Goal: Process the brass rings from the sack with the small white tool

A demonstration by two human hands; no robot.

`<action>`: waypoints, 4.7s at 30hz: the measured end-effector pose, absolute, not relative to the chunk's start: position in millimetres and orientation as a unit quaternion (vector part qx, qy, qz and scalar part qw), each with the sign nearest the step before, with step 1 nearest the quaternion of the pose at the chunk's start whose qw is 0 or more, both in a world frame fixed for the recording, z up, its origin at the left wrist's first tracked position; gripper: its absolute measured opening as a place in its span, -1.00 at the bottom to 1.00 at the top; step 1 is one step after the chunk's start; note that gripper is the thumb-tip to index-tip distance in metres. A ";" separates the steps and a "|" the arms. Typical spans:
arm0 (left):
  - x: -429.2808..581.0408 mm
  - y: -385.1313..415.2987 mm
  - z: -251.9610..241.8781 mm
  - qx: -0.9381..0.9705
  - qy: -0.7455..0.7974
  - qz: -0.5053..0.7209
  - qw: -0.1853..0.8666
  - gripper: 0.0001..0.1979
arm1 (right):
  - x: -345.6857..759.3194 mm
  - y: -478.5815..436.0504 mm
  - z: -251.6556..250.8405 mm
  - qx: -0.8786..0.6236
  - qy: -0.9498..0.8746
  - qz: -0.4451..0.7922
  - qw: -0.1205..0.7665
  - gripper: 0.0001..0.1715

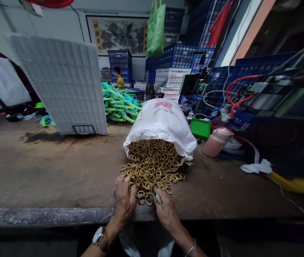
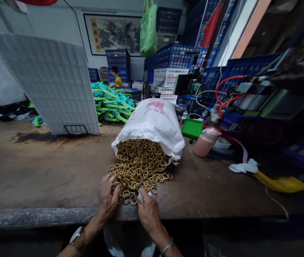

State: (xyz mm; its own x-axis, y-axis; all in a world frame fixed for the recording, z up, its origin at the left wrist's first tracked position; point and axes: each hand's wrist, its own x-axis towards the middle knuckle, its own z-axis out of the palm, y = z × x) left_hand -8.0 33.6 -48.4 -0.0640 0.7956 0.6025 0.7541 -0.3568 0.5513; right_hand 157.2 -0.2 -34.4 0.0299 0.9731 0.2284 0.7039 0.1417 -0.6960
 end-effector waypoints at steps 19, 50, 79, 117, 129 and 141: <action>16.1 -22.0 9.9 0.505 0.497 0.482 0.516 -0.83 | 146.3 -7.3 -4.1 -0.530 -0.578 0.484 0.388 -0.63; 10.2 -35.3 5.1 0.419 0.467 0.432 0.648 -0.66 | 140.1 -26.5 3.3 -0.554 -0.768 0.252 0.202 -0.76; 6.9 -34.1 0.1 0.211 0.359 0.434 0.799 -0.75 | 169.2 0.9 -20.6 -0.669 -0.698 0.130 0.218 -0.83; 3.4 -26.6 8.6 0.426 0.500 0.395 0.643 -0.72 | 135.7 -3.1 -4.3 -0.544 -0.580 0.478 0.373 -0.69; 1.3 -29.5 -6.2 0.392 0.427 0.403 0.708 -0.71 | 134.1 -7.3 -0.8 -0.533 -0.612 0.458 0.363 -0.65; 4.3 -28.7 1.9 0.368 0.458 0.414 0.696 -0.68 | 138.2 -17.2 -2.6 -0.562 -0.712 0.325 0.268 -0.86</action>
State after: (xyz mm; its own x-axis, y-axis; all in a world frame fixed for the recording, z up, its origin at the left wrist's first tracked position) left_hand 4.3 -28.7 1.9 0.2387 0.9127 -0.3316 -0.2389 0.3861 0.8910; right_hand 138.2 -17.2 -2.6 -0.2243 0.9744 0.0169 0.6259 0.1573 -0.7639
